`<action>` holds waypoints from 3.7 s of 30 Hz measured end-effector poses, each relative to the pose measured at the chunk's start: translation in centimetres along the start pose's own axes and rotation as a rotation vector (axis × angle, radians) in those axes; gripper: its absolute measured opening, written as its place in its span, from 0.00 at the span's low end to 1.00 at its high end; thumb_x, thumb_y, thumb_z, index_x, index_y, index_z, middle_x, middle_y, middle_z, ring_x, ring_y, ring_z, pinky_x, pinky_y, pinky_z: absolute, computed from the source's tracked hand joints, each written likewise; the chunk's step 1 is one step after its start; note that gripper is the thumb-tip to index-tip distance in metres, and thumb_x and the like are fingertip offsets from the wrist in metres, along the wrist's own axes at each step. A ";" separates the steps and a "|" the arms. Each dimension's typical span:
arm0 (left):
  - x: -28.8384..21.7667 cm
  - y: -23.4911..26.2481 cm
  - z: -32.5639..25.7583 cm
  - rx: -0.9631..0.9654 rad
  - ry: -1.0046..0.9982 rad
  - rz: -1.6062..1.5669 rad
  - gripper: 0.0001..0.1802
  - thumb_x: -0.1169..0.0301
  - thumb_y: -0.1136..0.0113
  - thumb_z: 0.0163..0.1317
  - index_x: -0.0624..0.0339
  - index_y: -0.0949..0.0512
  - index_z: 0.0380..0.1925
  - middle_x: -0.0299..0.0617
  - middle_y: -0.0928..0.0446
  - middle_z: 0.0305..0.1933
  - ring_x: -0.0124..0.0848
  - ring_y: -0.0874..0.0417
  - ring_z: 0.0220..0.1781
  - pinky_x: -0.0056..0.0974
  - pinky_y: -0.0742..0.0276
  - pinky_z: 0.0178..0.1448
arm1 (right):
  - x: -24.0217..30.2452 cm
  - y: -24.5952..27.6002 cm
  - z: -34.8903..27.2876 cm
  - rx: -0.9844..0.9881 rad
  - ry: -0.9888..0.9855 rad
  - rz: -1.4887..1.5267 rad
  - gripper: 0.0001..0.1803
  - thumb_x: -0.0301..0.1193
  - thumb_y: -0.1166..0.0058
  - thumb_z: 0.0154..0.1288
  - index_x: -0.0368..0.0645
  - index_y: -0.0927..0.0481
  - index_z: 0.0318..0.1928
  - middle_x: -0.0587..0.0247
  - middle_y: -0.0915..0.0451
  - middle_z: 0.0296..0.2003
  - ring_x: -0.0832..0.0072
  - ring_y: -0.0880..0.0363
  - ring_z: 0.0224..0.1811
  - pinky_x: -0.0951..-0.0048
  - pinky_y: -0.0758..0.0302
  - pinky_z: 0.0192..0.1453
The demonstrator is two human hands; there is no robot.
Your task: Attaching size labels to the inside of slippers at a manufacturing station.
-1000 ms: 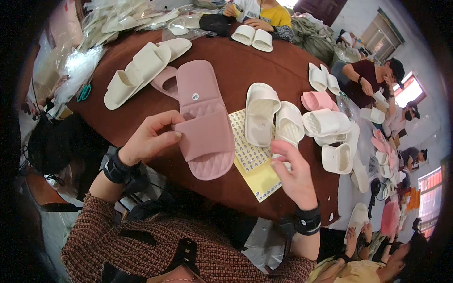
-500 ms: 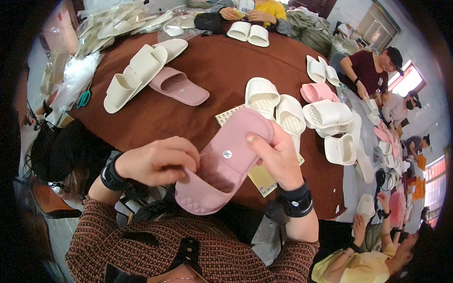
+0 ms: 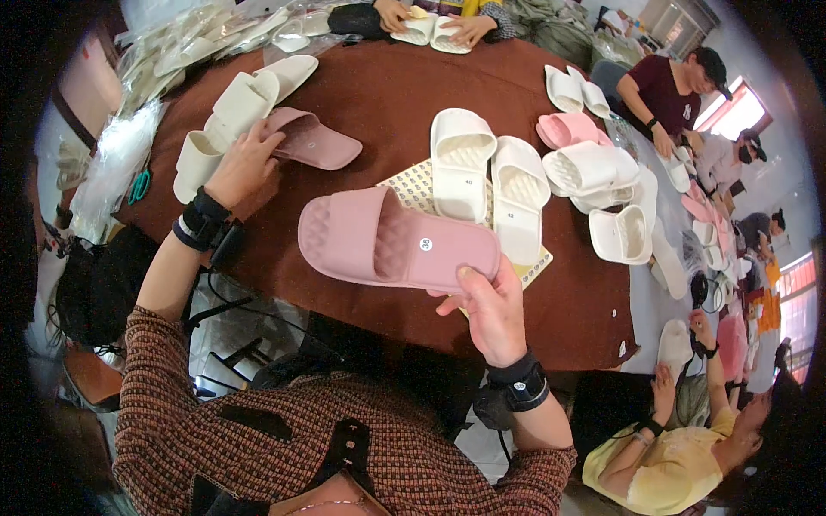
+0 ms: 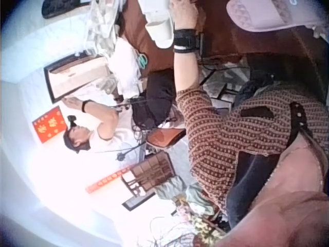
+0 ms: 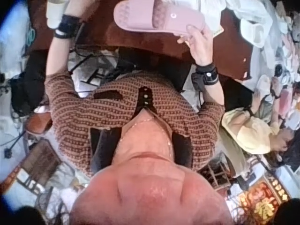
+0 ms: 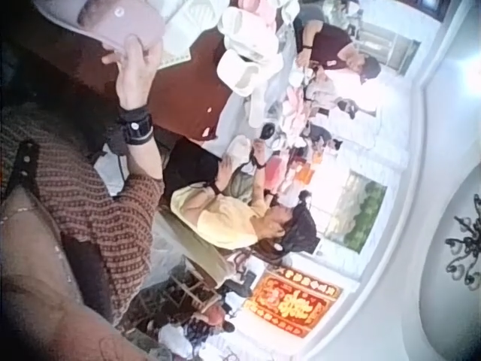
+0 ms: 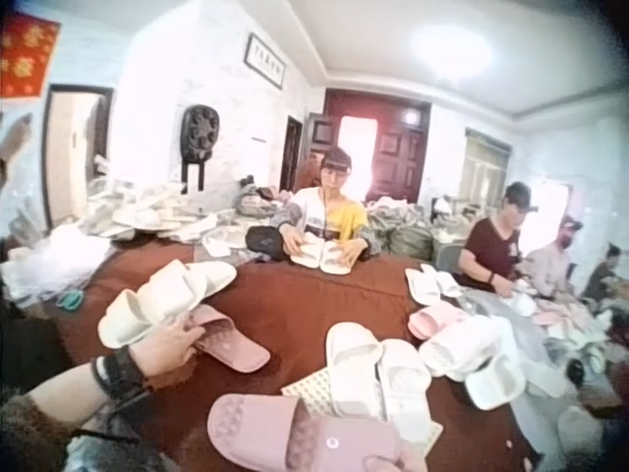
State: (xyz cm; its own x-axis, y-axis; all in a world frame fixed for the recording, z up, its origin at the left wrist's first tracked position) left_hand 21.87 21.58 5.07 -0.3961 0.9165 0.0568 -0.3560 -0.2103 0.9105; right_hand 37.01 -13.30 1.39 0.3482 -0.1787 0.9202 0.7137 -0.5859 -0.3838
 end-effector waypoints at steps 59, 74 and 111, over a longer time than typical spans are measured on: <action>-11.9 5.4 -5.2 0.065 -0.079 -0.528 0.30 0.70 0.32 0.50 0.60 0.25 0.57 0.56 0.32 0.65 0.56 0.31 0.67 0.50 0.34 0.69 | 0.2 -6.8 1.5 0.238 0.498 -1.567 0.36 0.36 0.33 0.55 0.41 0.32 0.63 0.43 0.36 0.66 0.47 0.37 0.68 0.49 0.36 0.67; -10.4 3.2 -4.5 0.236 -0.070 -0.617 0.30 0.72 0.38 0.52 0.57 0.24 0.59 0.55 0.32 0.67 0.55 0.33 0.69 0.49 0.37 0.73 | 0.8 -6.9 0.2 0.340 0.410 -1.283 0.32 0.39 0.34 0.59 0.38 0.29 0.60 0.42 0.34 0.65 0.45 0.35 0.66 0.50 0.35 0.67; -16.0 3.3 -10.8 0.219 -0.219 -0.493 0.41 0.49 0.32 0.52 0.59 0.28 0.62 0.55 0.38 0.73 0.55 0.39 0.75 0.58 0.42 0.72 | 0.4 -8.8 1.7 0.413 0.528 -1.583 0.38 0.38 0.31 0.52 0.33 0.30 0.61 0.49 0.26 0.59 0.55 0.31 0.66 0.57 0.35 0.66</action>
State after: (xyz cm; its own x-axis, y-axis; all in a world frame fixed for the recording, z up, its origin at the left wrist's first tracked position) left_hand 17.86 2.57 2.74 -0.0355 0.9421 -0.3333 -0.2614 0.3132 0.9130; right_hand 31.93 -6.86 4.98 -0.9569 0.0573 0.2847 0.2656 -0.2238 0.9378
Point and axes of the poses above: each hand's wrist, its own z-axis towards the middle knuckle, its own y-axis out of the back of the hand, x = y × z, the point moved 9 cm from there along z, towards the middle knuckle
